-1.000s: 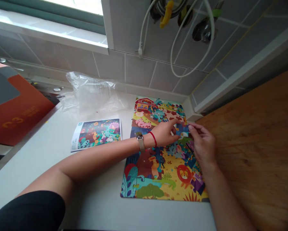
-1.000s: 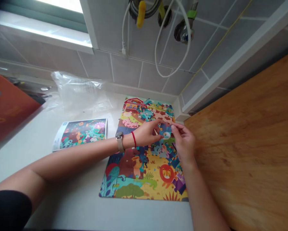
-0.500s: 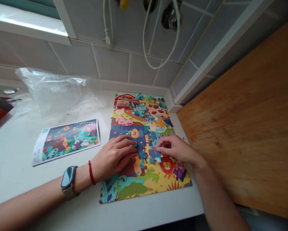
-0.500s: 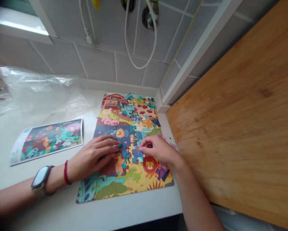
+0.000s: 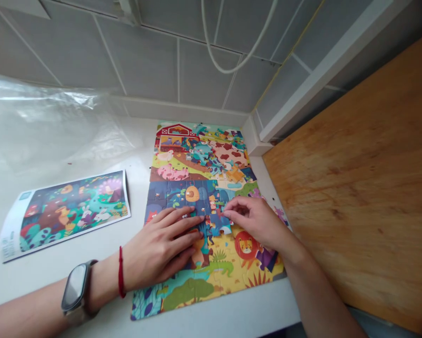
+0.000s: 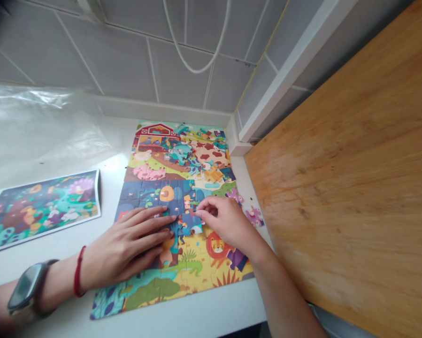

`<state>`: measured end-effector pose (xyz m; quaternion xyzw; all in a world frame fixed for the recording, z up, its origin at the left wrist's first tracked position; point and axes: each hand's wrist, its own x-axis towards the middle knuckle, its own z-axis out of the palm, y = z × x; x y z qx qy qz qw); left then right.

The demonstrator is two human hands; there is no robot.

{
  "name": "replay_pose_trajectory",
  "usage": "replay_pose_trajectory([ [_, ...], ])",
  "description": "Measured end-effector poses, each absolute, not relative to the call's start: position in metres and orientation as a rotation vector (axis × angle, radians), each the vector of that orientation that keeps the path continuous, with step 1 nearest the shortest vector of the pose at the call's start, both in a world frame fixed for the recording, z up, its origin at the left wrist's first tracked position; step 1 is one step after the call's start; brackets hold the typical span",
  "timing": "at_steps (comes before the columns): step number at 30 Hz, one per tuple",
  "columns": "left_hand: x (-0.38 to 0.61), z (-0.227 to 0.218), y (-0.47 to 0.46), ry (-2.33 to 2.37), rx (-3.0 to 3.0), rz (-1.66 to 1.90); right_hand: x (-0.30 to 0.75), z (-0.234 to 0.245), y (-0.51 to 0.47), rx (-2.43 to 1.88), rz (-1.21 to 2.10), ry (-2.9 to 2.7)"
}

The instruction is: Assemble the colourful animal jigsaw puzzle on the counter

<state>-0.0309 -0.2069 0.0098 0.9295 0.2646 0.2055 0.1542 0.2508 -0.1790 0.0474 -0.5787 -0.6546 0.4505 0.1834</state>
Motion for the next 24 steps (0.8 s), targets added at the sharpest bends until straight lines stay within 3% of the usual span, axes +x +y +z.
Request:
replay_pose_trajectory([
  [5,-0.031,0.01,-0.207,0.78,2.632,0.584,0.242,0.044,-0.181,-1.619,1.311,-1.802],
  [12,-0.031,0.009,-0.206,0.703,2.72,0.507,0.239,0.043,-0.183,-1.644,1.021,-2.028],
  [24,-0.029,0.013,-0.205,0.707,2.722,0.435,0.247,0.045,-0.186,-1.446,0.932,-2.362],
])
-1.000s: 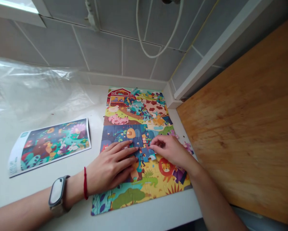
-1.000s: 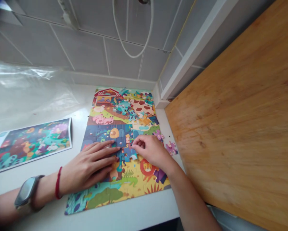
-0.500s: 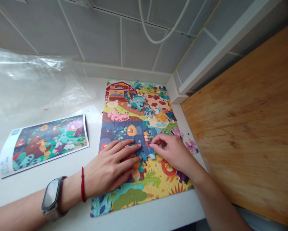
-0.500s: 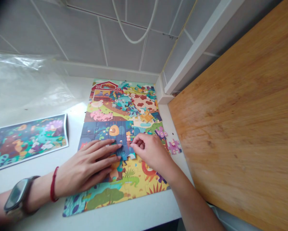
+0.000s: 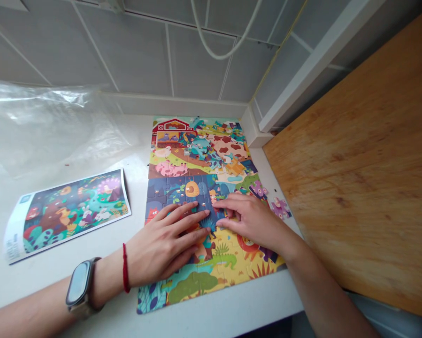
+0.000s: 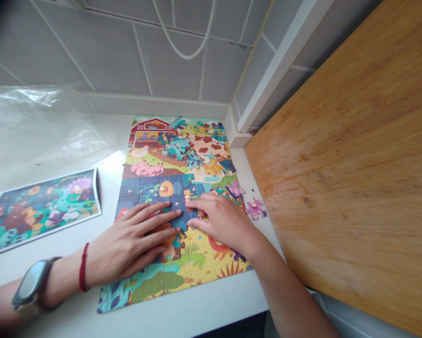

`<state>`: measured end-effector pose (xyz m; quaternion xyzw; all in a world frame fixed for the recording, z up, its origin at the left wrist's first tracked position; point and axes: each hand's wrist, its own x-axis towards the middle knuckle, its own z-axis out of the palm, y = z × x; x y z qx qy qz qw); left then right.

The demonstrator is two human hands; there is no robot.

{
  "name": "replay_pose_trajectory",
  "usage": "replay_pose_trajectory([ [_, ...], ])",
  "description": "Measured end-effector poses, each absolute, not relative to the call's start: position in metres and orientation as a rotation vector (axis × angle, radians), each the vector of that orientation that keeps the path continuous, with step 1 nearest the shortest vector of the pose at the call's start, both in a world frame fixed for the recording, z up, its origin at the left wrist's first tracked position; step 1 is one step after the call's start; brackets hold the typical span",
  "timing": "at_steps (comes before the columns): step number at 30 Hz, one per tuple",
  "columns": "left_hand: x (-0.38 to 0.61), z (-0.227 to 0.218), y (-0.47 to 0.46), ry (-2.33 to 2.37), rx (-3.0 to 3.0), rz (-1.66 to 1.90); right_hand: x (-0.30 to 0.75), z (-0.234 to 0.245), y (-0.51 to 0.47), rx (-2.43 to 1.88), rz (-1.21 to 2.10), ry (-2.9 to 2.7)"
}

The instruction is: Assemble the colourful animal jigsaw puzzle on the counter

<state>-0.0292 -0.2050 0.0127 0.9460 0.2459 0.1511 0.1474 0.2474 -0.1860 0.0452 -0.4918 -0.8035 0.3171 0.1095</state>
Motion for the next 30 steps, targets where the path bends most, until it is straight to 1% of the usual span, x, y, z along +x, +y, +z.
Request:
replay_pose_trajectory([
  [8,-0.032,0.013,-0.205,0.719,2.615,0.562,0.247,0.051,-0.186,-1.432,0.852,-2.334],
  [14,-0.032,0.013,-0.206,0.711,2.631,0.539,0.25,0.053,-0.185,-1.464,0.915,-2.335],
  [22,-0.032,0.012,-0.204,0.702,2.626,0.551,0.26,0.052,-0.179,-1.54,0.723,-2.042],
  [30,-0.033,0.011,-0.203,0.704,2.599,0.562,0.257,0.049,-0.175,-1.563,0.775,-2.077],
])
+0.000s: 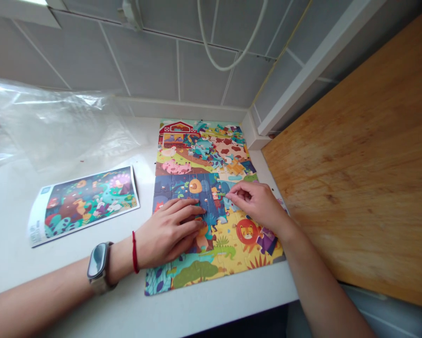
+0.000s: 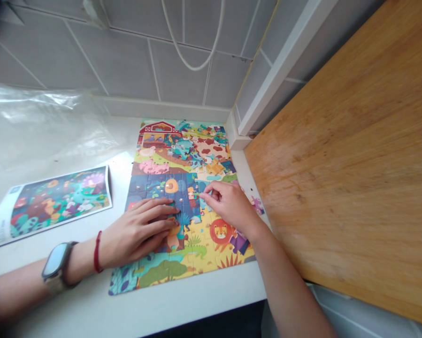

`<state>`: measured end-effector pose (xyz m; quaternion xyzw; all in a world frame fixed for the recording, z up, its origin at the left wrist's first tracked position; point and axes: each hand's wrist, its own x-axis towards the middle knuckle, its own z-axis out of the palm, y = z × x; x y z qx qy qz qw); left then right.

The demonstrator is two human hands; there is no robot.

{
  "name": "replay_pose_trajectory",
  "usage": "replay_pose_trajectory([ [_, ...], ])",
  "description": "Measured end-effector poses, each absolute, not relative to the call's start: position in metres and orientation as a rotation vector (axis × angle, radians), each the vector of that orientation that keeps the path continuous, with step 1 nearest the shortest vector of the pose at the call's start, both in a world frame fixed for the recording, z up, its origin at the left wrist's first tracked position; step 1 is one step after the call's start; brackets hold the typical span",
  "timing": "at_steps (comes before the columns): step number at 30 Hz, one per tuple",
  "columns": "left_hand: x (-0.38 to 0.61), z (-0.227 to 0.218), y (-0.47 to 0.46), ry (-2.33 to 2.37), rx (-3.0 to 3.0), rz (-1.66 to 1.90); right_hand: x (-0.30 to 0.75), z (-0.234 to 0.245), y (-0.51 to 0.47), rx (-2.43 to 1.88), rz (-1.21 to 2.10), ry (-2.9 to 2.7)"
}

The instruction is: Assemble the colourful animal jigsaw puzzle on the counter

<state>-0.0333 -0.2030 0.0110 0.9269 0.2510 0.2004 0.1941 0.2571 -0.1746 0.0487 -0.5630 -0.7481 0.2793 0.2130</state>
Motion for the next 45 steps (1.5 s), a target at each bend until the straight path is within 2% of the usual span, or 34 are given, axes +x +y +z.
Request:
replay_pose_trajectory([
  [16,-0.037,0.021,-0.193,0.626,2.106,0.99,0.255,0.045,-0.173,-1.513,0.82,-2.099],
  [27,-0.043,0.018,-0.18,1.007,1.187,1.208,0.256,0.042,-0.173,-1.514,0.796,-2.11],
  [45,-0.041,0.019,-0.18,0.955,1.378,1.203,0.255,0.042,-0.174,-1.501,0.802,-2.103],
])
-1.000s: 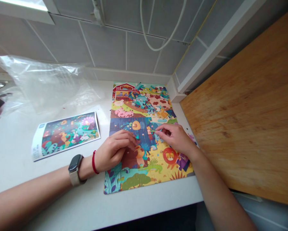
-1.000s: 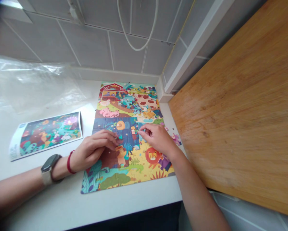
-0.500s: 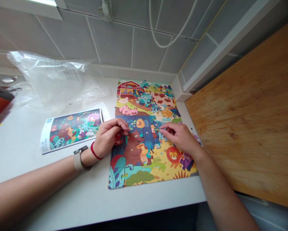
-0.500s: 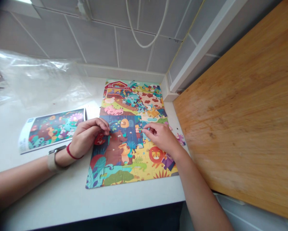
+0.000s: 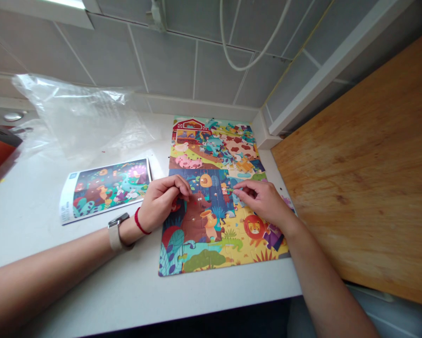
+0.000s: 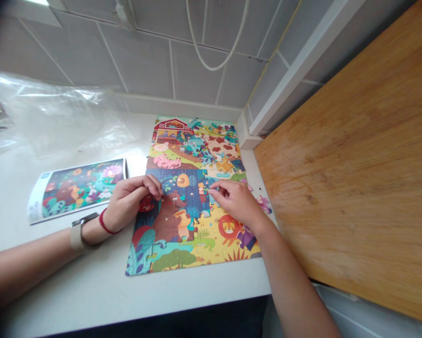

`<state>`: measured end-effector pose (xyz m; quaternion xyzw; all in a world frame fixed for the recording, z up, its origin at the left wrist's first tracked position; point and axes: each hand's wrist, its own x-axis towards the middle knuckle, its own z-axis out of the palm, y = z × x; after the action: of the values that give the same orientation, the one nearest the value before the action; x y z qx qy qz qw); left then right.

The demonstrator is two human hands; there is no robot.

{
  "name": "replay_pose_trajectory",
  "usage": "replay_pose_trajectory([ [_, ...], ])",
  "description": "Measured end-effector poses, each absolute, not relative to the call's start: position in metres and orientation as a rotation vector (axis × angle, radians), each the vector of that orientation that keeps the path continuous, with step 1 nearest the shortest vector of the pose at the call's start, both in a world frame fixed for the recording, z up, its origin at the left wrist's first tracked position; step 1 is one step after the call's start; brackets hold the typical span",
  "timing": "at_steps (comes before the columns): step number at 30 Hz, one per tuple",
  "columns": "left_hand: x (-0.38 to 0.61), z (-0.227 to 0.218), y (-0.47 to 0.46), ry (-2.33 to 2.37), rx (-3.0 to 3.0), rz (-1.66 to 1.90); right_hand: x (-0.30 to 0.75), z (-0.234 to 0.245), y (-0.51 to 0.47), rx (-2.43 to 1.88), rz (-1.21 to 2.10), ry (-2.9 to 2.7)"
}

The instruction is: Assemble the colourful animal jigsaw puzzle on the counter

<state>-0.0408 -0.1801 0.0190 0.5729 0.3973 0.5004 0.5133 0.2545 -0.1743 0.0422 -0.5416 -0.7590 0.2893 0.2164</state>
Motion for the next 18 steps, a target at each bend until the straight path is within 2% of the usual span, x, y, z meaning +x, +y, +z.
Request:
replay_pose_trajectory([
  [10,-0.041,0.022,-0.195,0.658,1.957,1.127,0.252,0.044,-0.175,-1.445,0.747,-2.162],
  [18,-0.04,0.026,-0.195,0.653,1.998,1.113,0.253,0.044,-0.175,-1.458,0.747,-2.15],
])
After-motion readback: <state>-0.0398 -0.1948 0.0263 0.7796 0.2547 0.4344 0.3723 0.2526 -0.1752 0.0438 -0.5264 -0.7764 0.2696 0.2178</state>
